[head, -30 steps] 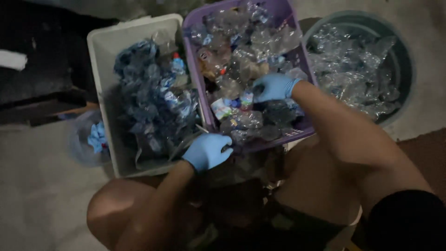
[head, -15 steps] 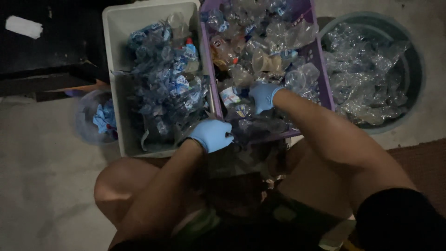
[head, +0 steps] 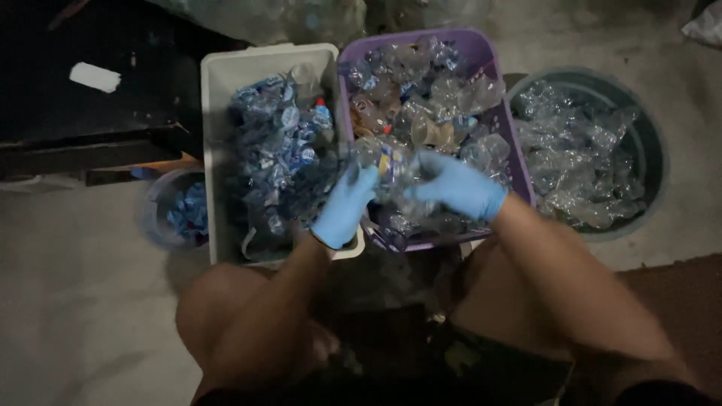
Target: The person sits on the floor and uses scissors to cut plastic bottles and containers. They pick up items from a purple basket, cut them into smaller pieces, and place the cut pieces into a white container.
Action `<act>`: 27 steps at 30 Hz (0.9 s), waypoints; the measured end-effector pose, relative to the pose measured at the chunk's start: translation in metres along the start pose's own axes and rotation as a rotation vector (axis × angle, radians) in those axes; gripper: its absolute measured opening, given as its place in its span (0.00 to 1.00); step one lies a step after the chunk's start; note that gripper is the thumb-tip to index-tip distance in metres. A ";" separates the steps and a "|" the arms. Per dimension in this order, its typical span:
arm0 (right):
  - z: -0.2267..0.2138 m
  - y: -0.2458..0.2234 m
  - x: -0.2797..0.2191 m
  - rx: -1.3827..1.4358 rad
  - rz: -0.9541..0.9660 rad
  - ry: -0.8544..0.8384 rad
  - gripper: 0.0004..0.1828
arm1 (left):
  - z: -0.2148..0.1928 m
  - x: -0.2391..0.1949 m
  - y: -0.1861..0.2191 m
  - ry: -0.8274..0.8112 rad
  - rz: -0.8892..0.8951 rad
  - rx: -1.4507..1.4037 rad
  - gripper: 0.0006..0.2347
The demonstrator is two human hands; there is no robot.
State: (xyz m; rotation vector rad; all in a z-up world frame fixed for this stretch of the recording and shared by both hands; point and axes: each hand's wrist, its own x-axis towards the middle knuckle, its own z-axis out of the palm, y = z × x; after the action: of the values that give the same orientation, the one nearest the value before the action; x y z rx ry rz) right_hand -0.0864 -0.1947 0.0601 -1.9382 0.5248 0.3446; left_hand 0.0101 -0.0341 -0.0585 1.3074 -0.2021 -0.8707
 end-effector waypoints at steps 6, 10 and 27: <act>0.064 0.028 -0.003 0.408 -0.070 0.021 0.44 | 0.014 -0.014 0.027 -0.053 0.326 -0.709 0.10; 0.072 0.037 0.012 0.522 -0.209 0.021 0.27 | 0.010 -0.014 0.032 -0.128 0.401 -0.633 0.18; 0.100 0.011 0.011 -0.564 -0.655 0.363 0.21 | -0.019 0.014 0.027 0.531 0.033 -1.031 0.12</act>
State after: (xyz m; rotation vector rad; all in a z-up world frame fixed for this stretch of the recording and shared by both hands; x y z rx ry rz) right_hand -0.0828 -0.1099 0.0061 -2.6064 -0.0205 -0.3237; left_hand 0.0431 -0.0289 -0.0444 0.5081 0.5826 -0.4412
